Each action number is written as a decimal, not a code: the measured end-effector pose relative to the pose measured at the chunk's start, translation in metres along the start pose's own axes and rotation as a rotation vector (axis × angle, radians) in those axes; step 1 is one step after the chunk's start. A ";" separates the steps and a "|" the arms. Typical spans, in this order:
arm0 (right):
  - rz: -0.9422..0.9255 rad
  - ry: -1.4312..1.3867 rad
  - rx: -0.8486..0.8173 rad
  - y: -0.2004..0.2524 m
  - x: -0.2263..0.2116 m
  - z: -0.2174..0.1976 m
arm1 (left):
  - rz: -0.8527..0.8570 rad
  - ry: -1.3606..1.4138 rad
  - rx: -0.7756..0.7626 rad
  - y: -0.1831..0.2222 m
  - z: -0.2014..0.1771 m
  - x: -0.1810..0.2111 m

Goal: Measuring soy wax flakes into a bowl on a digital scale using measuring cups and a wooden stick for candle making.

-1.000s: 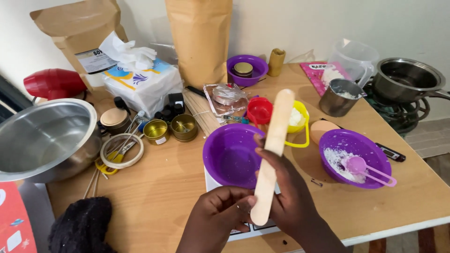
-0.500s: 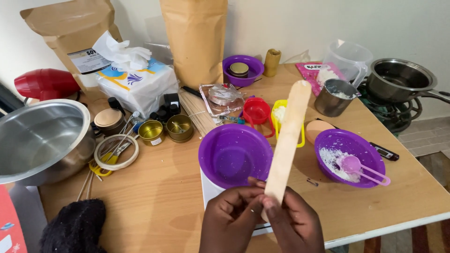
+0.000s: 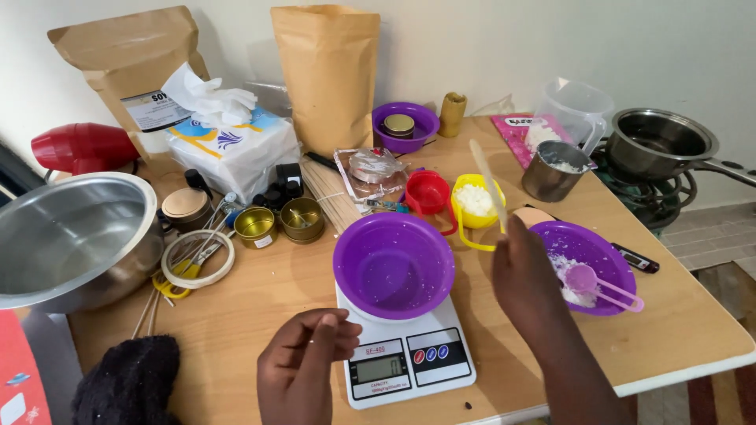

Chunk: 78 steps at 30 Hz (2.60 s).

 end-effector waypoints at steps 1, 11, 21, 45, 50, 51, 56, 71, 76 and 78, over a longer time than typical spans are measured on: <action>-0.001 -0.001 0.002 -0.010 0.003 0.005 | 0.002 0.001 -0.001 -0.001 -0.002 -0.006; 0.108 0.203 -0.008 -0.037 -0.003 0.013 | 0.036 0.036 0.058 -0.007 -0.016 -0.022; -0.591 -0.021 0.830 0.039 0.093 -0.033 | 0.029 -0.021 0.089 -0.005 -0.007 -0.026; 0.194 -0.929 0.449 -0.018 0.230 -0.020 | 0.111 0.014 0.071 0.011 -0.007 -0.037; 0.157 -1.006 0.400 -0.023 0.235 -0.014 | -0.007 -0.022 0.014 0.020 0.016 -0.040; 0.127 -1.037 0.388 -0.026 0.240 -0.012 | -0.001 -0.017 -0.023 0.021 0.023 -0.043; 0.190 -1.056 0.362 -0.025 0.233 -0.012 | -0.049 0.006 -0.112 0.026 0.056 -0.051; 0.221 -0.963 0.321 0.048 0.157 -0.050 | -0.562 0.200 -0.616 0.024 0.213 -0.056; 0.242 -0.970 0.314 0.061 0.154 -0.055 | -0.727 0.213 -0.522 0.022 0.222 -0.069; 0.254 -0.947 0.270 0.063 0.151 -0.055 | -0.804 0.284 -0.477 0.027 0.222 -0.065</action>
Point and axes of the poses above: each hand's wrist, its own y-axis away from the middle knuckle, its own z-axis out of the palm, x = y × z, the point moved 5 cm from there along -y, towards the middle knuckle, and after that the axes turned 7 degrees about -x, right-handed, at the moved point
